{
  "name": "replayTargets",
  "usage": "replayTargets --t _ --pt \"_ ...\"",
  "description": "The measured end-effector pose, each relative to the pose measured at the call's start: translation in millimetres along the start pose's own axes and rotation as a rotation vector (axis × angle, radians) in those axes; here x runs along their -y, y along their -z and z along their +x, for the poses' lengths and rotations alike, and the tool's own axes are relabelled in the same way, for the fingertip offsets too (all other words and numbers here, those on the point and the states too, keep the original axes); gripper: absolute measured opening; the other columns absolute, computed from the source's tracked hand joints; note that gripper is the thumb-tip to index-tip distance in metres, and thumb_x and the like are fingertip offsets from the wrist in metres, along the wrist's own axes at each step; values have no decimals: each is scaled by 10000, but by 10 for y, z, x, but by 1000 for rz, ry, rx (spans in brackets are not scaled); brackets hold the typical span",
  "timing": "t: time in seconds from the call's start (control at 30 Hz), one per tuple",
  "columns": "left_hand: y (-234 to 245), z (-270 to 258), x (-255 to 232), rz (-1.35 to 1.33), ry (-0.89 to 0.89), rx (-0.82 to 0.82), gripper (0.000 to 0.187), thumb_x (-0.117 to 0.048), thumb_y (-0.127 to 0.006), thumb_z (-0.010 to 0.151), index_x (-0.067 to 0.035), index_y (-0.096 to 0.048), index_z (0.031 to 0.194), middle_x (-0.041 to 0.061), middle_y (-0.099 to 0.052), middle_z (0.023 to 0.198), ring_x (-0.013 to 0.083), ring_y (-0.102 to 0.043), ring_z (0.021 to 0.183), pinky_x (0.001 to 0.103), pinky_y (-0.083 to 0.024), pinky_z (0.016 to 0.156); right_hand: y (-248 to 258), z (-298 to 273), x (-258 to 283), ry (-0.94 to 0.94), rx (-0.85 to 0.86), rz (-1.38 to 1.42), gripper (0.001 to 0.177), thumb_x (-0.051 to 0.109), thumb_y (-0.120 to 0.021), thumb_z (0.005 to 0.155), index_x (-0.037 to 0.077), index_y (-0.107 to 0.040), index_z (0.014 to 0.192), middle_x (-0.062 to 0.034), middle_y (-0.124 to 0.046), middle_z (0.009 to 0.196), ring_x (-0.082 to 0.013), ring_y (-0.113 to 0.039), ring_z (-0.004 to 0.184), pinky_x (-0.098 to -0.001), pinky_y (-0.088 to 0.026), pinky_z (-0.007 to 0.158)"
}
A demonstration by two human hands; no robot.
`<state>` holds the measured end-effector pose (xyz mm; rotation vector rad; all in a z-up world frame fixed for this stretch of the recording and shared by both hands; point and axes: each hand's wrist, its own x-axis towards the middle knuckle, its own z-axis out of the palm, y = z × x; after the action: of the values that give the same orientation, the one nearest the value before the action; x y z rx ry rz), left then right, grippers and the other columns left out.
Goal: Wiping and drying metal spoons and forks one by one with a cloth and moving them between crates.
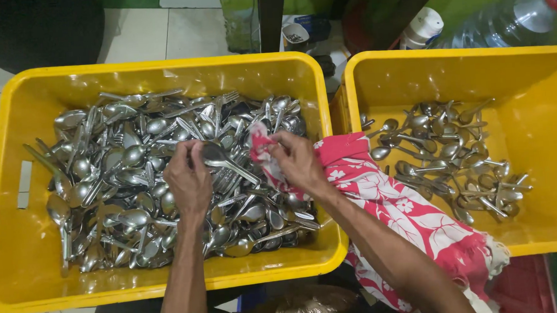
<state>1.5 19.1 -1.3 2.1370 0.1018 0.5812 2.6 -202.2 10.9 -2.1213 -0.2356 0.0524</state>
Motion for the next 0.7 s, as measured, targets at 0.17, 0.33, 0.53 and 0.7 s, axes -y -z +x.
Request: replayTargets --t 0.17,0.33,0.53,0.7 --pt "-91 -58 -182 -133 36 68 158 -41 -555 1071 19 -672 984 161 -686 759 247 -651 629 339 -545 584 -35 60 178 -160 121 699 186 153 -649 979 92 -765 1112 -117 -757 904 -227 -655 793 -368 -543 809" --pt "-188 -82 -146 -103 20 87 142 -58 -590 1055 -6 -686 964 130 -682 725 218 -635 609 314 -522 574 -82 76 192 -193 193 663 154 125 -726 932 25 -683 1040 -13 -616 752 -95 -538 712 -237 -436 650" --pt "-272 -112 79 7 -41 144 92 -94 -638 1028 -39 -688 973 141 -696 730 289 -684 668 376 -528 615 -299 86 -156 -129 400 397 174 141 -610 972 75 -657 818 -28 -578 690 -147 -517 656 -327 -420 625" --pt "-172 -69 69 29 5 101 88 -100 -650 1025 -44 -699 978 137 -717 744 289 -697 677 365 -534 631 -209 -12 -10 -148 464 353 246 202 -589 1007 70 -672 817 -43 -581 675 -153 -501 607 -321 -423 613"
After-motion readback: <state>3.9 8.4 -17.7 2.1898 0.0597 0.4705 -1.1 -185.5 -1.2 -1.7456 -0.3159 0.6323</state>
